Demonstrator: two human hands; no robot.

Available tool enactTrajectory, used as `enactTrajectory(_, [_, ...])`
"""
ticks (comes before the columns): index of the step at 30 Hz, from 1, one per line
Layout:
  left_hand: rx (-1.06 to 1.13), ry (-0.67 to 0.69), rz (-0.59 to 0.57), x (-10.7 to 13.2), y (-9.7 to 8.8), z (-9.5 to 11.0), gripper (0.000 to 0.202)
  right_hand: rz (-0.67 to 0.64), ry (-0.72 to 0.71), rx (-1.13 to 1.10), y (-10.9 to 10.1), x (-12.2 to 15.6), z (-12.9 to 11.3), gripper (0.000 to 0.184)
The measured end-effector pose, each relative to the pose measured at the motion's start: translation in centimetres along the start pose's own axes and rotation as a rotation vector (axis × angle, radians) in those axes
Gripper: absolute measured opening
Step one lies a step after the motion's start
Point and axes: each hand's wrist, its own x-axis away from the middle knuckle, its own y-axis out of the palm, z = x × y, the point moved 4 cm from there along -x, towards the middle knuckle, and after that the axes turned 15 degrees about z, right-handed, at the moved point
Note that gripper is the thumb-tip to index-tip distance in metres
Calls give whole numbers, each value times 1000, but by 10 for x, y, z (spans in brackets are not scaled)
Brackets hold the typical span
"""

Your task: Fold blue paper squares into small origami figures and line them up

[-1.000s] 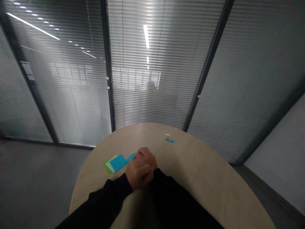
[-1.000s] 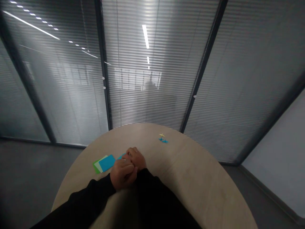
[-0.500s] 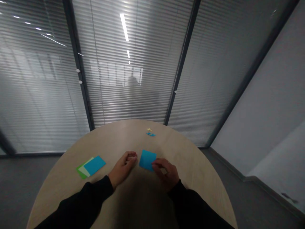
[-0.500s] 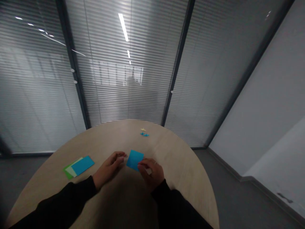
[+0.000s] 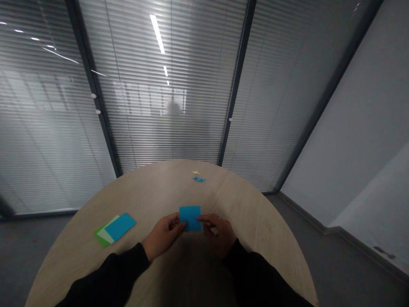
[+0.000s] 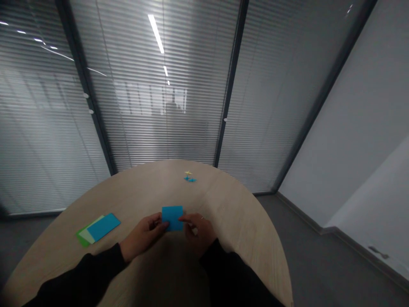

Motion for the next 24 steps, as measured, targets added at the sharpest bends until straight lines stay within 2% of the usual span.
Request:
enactTrajectory(2, [56, -29, -24, 5, 0, 1, 33, -23, -9, -9, -1, -1, 0, 28])
enactTrajectory(3, [92, -47, -49, 8, 1, 2, 41, -37, -16, -12, -1, -1, 0, 26])
enactTrajectory(6, [83, -22, -86, 16, -1, 6, 100, -55, -36, -27, -2, -2, -2, 19])
enactTrajectory(7, [67, -5, -85, 18, -2, 7, 105, -51, -39, -34, -3, -3, -4, 17])
enactTrajectory(9, [-25, 48, -53, 19, -4, 9, 92, -39, -48, -56, -3, -4, -7, 12])
enactTrajectory(13, [-183, 185, 35, 15, -9, 14, 25, -6, -70, -107, -3, -3, -12, 6])
enactTrajectory(15, [-196, 220, 67, 13, -10, 16, 8, 6, -28, -141, -1, -2, -9, 6])
enactTrajectory(19, [-183, 245, 69, 12, -8, 18, 11, 29, 157, -220, 5, 3, 2, 15])
enactTrajectory(22, [-152, 159, 92, 12, -5, 15, 13, 30, 321, -227, 9, 8, 9, 17])
enactTrajectory(24, [-66, 74, 128, 12, -5, 12, 34, 25, 388, -225, 11, 10, 10, 17])
